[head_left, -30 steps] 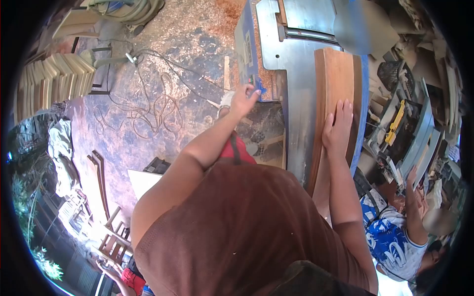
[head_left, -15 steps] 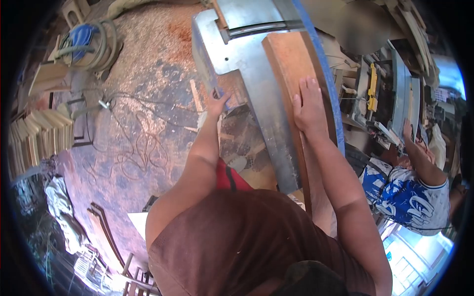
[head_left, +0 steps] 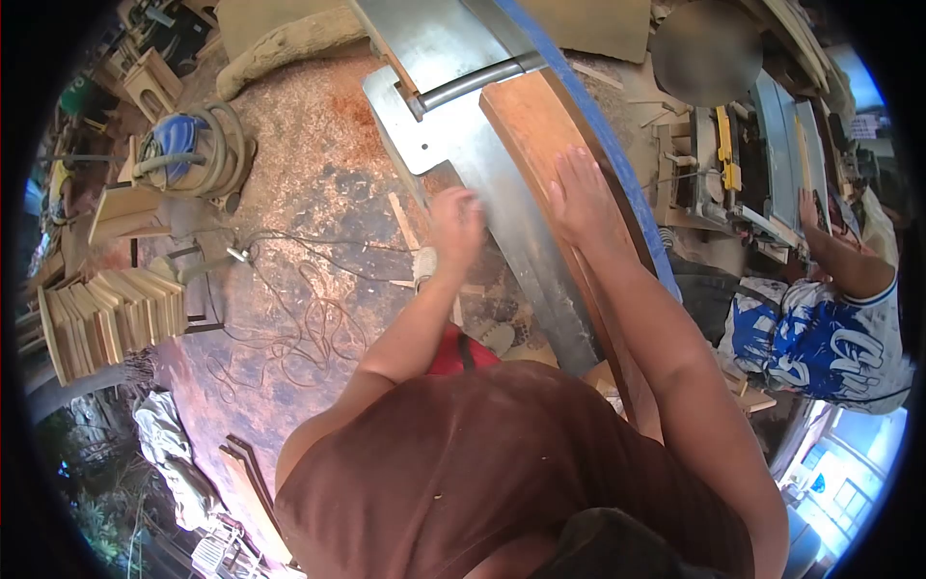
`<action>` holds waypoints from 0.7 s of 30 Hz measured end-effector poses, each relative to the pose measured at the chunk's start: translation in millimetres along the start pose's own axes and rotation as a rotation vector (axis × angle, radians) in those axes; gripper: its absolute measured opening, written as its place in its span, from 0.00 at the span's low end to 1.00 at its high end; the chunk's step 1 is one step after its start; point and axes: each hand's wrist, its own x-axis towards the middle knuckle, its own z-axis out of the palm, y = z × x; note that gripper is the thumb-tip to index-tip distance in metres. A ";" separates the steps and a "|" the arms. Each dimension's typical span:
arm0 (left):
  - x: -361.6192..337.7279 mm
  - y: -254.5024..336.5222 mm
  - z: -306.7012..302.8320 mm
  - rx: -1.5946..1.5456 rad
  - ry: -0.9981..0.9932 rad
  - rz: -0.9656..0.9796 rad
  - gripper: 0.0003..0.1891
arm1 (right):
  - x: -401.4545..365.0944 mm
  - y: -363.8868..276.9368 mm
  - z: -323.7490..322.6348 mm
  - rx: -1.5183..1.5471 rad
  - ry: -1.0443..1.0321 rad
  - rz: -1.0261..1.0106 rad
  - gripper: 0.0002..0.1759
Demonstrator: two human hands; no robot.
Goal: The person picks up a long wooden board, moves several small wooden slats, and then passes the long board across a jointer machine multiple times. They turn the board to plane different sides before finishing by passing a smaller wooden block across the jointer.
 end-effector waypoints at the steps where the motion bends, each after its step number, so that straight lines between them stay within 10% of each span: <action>1: 11.2 41.3 8.3 -0.098 -0.026 0.161 0.09 | -0.9 2.6 5.6 0.008 0.013 0.003 0.31; 6: 79.7 108.7 90.9 -0.252 -0.221 0.351 0.10 | 9.1 -9.4 -19.2 0.257 -0.073 0.143 0.30; 12: 75.1 104.5 107.9 0.016 -0.358 0.086 0.14 | -5.0 20.3 -0.1 0.484 -0.129 0.133 0.32; 21: 79.3 90.0 124.6 0.250 -0.277 0.471 0.10 | -173.7 36.2 -81.2 0.178 -0.194 -0.004 0.33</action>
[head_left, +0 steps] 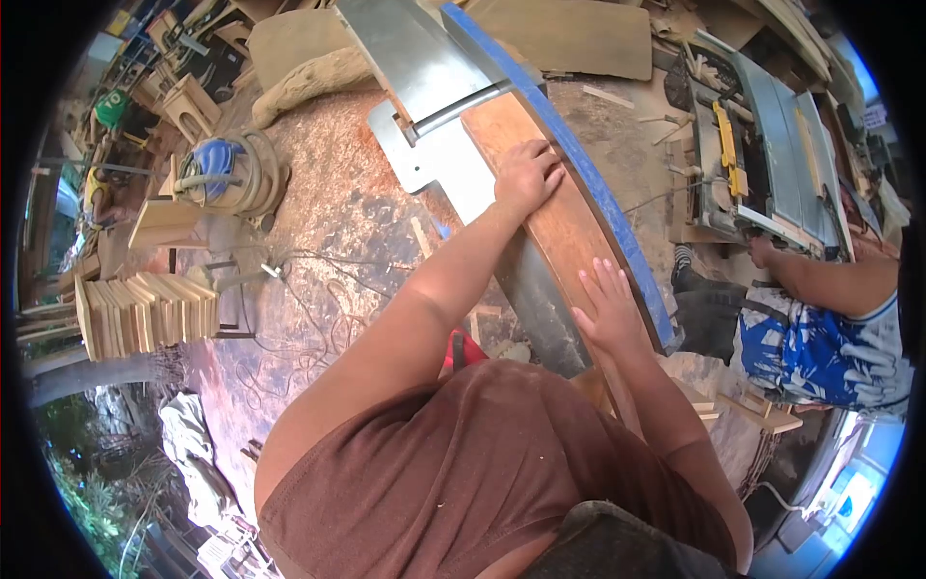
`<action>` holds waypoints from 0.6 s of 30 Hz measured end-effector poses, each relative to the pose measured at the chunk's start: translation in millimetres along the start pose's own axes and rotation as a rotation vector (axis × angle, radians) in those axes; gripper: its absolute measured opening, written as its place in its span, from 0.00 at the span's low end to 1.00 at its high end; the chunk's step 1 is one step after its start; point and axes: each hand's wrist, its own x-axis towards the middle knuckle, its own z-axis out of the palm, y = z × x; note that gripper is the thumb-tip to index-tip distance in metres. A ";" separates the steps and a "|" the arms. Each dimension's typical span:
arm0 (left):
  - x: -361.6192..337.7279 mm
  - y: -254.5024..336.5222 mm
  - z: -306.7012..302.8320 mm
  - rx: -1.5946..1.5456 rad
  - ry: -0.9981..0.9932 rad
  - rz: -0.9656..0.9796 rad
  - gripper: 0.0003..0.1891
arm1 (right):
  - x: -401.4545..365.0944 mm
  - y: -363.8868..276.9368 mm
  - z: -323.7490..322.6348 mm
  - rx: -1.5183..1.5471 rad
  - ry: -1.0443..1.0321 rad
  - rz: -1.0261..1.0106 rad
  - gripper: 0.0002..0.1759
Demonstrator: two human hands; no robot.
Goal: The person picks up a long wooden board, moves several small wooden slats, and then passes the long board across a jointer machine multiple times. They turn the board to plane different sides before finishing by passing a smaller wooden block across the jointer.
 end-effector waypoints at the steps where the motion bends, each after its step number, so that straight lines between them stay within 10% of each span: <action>1: 4.2 -4.8 0.1 -0.018 -0.024 -0.007 0.10 | 5.1 0.3 2.5 0.001 0.031 0.002 0.32; 18: 50.5 -69.4 -3.1 0.053 -0.046 0.047 0.12 | 89.5 11.2 38.6 -0.044 0.160 -0.053 0.27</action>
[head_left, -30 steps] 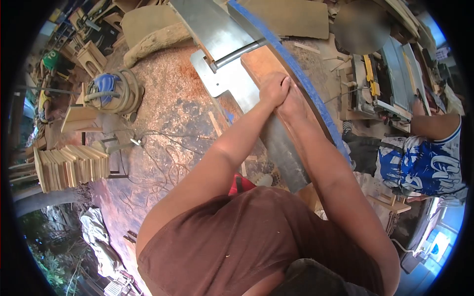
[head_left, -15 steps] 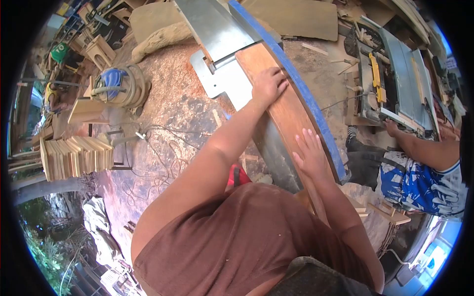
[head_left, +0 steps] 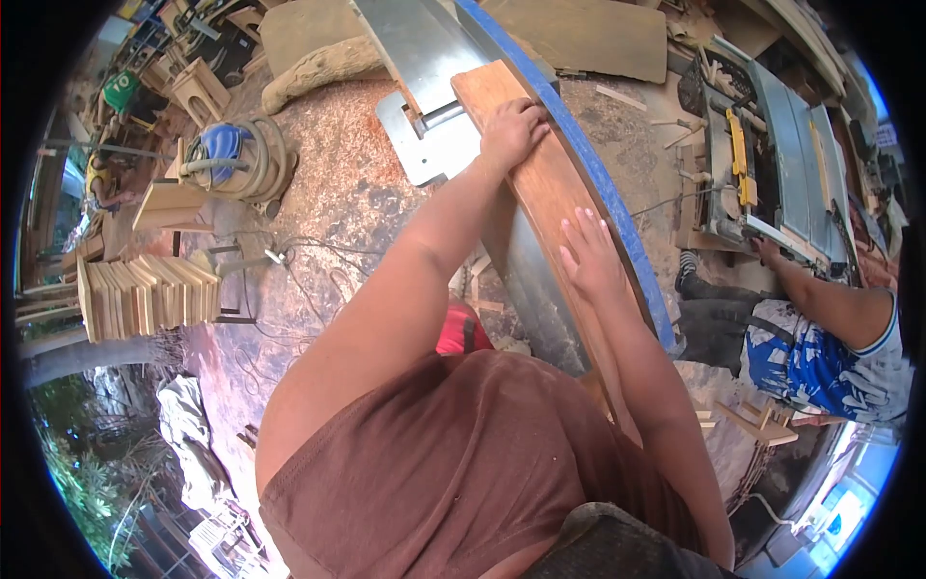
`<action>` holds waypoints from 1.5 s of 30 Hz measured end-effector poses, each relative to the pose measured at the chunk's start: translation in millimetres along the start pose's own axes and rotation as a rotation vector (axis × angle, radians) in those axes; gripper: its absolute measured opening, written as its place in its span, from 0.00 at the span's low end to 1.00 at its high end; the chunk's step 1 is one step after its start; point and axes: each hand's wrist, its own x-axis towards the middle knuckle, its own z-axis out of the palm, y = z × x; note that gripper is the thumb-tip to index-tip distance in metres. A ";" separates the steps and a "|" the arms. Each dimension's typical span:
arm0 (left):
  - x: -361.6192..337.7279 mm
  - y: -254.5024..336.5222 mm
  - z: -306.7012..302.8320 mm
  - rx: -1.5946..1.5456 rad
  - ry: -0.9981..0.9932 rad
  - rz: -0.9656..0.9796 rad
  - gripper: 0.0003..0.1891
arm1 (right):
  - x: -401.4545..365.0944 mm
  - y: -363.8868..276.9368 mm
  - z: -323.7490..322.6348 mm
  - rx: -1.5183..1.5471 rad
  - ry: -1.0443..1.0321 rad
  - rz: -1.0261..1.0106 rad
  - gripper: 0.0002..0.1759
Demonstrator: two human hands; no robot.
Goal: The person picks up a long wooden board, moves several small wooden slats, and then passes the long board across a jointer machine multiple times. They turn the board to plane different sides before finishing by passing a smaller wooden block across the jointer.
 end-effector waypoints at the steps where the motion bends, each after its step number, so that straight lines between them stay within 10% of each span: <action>1: -0.2 -2.0 0.2 -0.001 -0.001 0.007 0.12 | 3.7 0.0 0.8 -0.005 0.004 0.001 0.27; 19: 18.3 -24.1 -4.4 -0.100 0.030 -0.044 0.09 | 43.9 -2.2 18.8 0.001 0.038 0.027 0.24; 24: -45.7 72.8 -18.4 -0.550 -0.017 -0.356 0.09 | 59.5 -2.7 21.5 -0.027 0.034 0.030 0.25; 29: -84.3 113.2 -6.6 -0.529 0.077 -0.217 0.10 | 76.6 -6.4 14.6 0.160 -0.156 0.145 0.27; 45: -48.5 65.9 -2.1 -0.432 0.190 -0.238 0.15 | 131.6 -7.8 37.9 0.180 0.022 0.130 0.23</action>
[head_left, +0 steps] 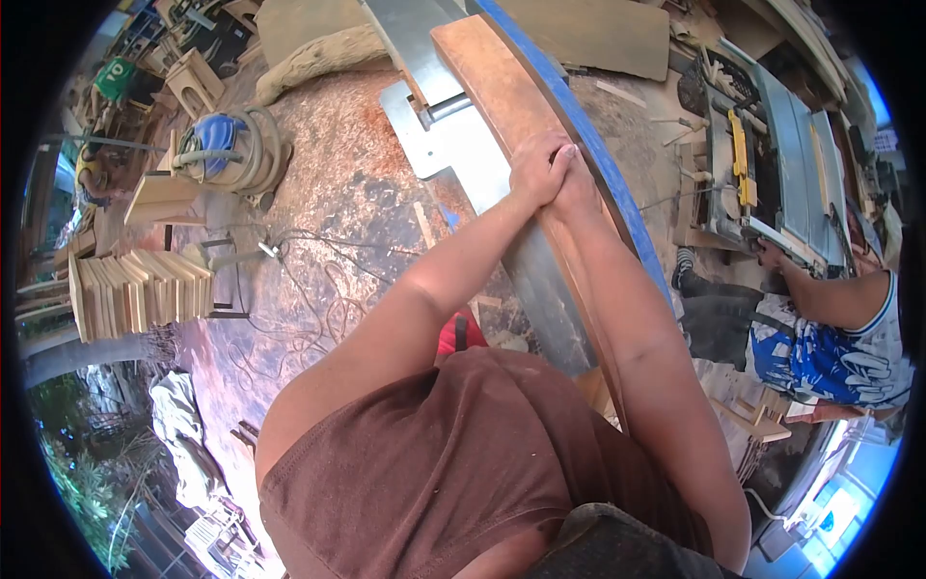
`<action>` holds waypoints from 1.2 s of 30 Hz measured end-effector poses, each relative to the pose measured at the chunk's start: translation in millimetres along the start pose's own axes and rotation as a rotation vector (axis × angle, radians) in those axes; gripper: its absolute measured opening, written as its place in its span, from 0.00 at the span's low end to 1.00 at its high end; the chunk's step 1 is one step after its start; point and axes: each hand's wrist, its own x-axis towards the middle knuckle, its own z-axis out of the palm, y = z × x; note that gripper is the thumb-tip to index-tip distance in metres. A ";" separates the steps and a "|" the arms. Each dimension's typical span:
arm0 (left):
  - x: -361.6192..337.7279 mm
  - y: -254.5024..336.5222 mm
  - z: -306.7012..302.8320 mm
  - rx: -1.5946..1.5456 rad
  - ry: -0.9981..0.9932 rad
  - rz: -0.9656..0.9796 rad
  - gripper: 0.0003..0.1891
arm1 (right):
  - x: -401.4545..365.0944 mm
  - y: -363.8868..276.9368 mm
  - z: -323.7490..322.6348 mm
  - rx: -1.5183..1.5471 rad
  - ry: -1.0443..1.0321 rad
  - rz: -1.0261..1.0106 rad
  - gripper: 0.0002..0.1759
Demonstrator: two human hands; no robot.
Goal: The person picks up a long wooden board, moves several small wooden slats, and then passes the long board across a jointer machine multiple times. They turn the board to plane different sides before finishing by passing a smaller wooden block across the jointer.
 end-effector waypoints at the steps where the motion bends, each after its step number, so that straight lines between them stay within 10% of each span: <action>1: 3.7 -2.5 -1.3 -0.009 -0.012 -0.013 0.15 | 6.7 9.5 9.7 -0.012 0.001 -0.041 0.24; 15: 53.3 -45.2 -24.3 -0.026 -0.122 0.095 0.18 | 63.2 -21.5 12.0 -0.039 -0.003 0.022 0.29; 21: 31.1 -28.3 -43.9 -0.006 0.134 0.191 0.12 | 88.4 -13.0 17.8 0.052 -0.077 0.046 0.26; 23: -0.7 -14.2 -47.8 0.134 0.115 0.143 0.08 | 101.0 27.7 55.8 -0.191 0.143 -0.303 0.22; 27: -94.5 23.7 -40.8 0.024 -0.355 0.296 0.14 | 97.4 -1.0 40.4 -0.159 0.125 -0.202 0.19; 36: -100.9 61.4 9.9 0.153 -0.411 -0.077 0.32 | 112.9 -6.5 43.6 -0.128 0.092 -0.158 0.19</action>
